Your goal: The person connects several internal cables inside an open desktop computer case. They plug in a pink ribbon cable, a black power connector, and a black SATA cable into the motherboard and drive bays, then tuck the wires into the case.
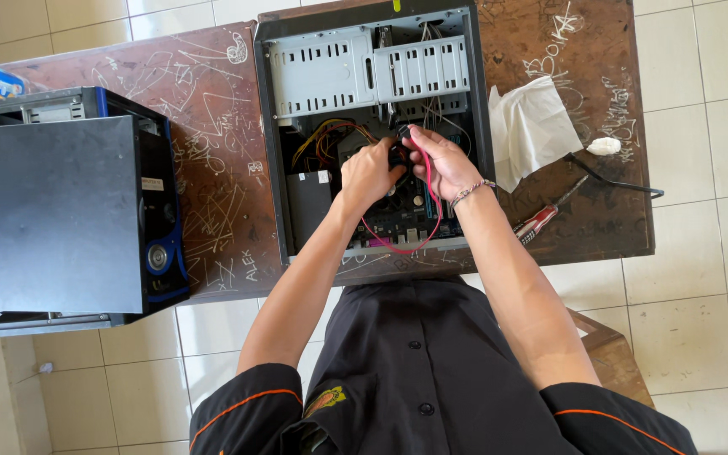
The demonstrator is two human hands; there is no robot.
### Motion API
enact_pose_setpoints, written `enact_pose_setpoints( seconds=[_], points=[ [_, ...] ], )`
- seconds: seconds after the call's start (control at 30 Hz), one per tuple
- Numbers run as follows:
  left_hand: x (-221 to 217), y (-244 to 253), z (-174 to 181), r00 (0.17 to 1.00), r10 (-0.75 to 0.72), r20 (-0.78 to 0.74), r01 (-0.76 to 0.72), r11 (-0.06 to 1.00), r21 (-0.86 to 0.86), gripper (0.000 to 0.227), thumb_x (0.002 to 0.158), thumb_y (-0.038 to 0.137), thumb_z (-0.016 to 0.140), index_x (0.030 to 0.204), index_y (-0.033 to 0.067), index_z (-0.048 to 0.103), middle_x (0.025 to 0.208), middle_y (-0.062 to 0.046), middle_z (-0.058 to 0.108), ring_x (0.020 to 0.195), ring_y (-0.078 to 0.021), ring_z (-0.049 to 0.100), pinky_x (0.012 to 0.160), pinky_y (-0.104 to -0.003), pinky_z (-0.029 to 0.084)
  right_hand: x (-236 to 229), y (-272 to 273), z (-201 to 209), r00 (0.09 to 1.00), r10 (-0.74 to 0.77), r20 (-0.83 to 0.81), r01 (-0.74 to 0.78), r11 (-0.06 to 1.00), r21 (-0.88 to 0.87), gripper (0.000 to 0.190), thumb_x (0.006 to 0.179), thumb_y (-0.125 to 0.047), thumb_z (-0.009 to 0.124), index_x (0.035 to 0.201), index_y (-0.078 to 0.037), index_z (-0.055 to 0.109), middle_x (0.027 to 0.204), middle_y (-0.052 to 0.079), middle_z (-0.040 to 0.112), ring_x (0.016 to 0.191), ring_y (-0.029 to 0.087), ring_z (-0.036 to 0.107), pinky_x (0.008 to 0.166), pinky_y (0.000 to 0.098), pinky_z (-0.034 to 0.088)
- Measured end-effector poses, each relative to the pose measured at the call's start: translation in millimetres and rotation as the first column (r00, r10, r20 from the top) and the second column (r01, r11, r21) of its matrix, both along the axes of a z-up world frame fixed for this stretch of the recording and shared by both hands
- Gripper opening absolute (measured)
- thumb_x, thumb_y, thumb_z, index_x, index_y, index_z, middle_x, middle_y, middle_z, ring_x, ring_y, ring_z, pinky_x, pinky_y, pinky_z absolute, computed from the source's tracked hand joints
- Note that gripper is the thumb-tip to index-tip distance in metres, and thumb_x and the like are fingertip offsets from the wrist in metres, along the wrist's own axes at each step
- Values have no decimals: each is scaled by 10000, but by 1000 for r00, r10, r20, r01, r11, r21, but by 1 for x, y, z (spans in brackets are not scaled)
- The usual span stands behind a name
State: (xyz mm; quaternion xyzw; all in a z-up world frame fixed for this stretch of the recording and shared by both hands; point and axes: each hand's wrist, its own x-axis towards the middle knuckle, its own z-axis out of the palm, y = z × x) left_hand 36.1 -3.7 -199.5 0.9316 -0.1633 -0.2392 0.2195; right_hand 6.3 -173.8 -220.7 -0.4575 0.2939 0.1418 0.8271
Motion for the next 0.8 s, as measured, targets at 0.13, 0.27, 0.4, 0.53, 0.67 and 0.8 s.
enact_pose_setpoints(
  seconds=[0.13, 0.27, 0.4, 0.53, 0.67, 0.8],
  points=[
    [-9, 4, 29, 998, 45, 40, -42, 996, -74, 429, 932, 333, 697, 1337, 219, 613, 1142, -86, 684, 1126, -396, 683, 932, -574, 580, -2, -2, -1, 994, 3, 105, -11, 997, 80, 242, 961, -186, 783, 1190, -135, 724, 990, 59, 789, 782, 77, 729, 661, 184, 610],
    [-11, 6, 34, 987, 134, 90, -115, 975, -192, 279, 983, 282, 663, 1248, 194, 657, 1047, -92, 668, 1064, -389, 697, 888, -561, 596, -4, -4, -7, 979, -26, 202, -4, 989, 145, 235, 955, -75, 768, 1184, -91, 720, 1008, 83, 780, 843, 126, 758, 782, 245, 651],
    [-8, 5, 27, 977, 199, 76, -176, 954, -244, 235, 983, 311, 673, 1207, 240, 669, 1038, -47, 663, 1051, -353, 707, 885, -534, 603, -5, -7, -5, 961, -63, 270, 44, 996, 75, 236, 939, -18, 771, 1169, -28, 723, 1018, 103, 780, 866, 145, 767, 837, 282, 669],
    [-5, 5, 31, 974, 215, 76, -190, 948, -255, 225, 979, 289, 686, 1199, 244, 676, 1035, -36, 668, 1042, -338, 712, 883, -522, 608, -3, -6, -12, 956, -81, 283, 77, 997, 27, 293, 919, -35, 798, 1202, -37, 722, 1070, 106, 781, 867, 136, 769, 803, 248, 663],
    [0, 6, 22, 972, 226, 61, -198, 933, -302, 251, 973, 293, 696, 1221, 270, 675, 1044, -18, 675, 1059, -325, 710, 895, -530, 609, -1, 3, -12, 959, -34, 281, 100, 969, -226, 348, 888, -99, 854, 1212, -67, 733, 1071, 54, 780, 872, 90, 756, 766, 199, 647],
    [4, 7, -5, 957, 288, 24, -256, 885, -390, 224, 972, 339, 696, 1184, 280, 742, 1076, -29, 714, 1058, -312, 720, 896, -482, 617, -1, 16, -25, 965, 43, 259, 72, 905, -419, 365, 867, -145, 881, 1208, -118, 756, 1043, 41, 780, 870, 56, 737, 765, 197, 632]
  ],
)
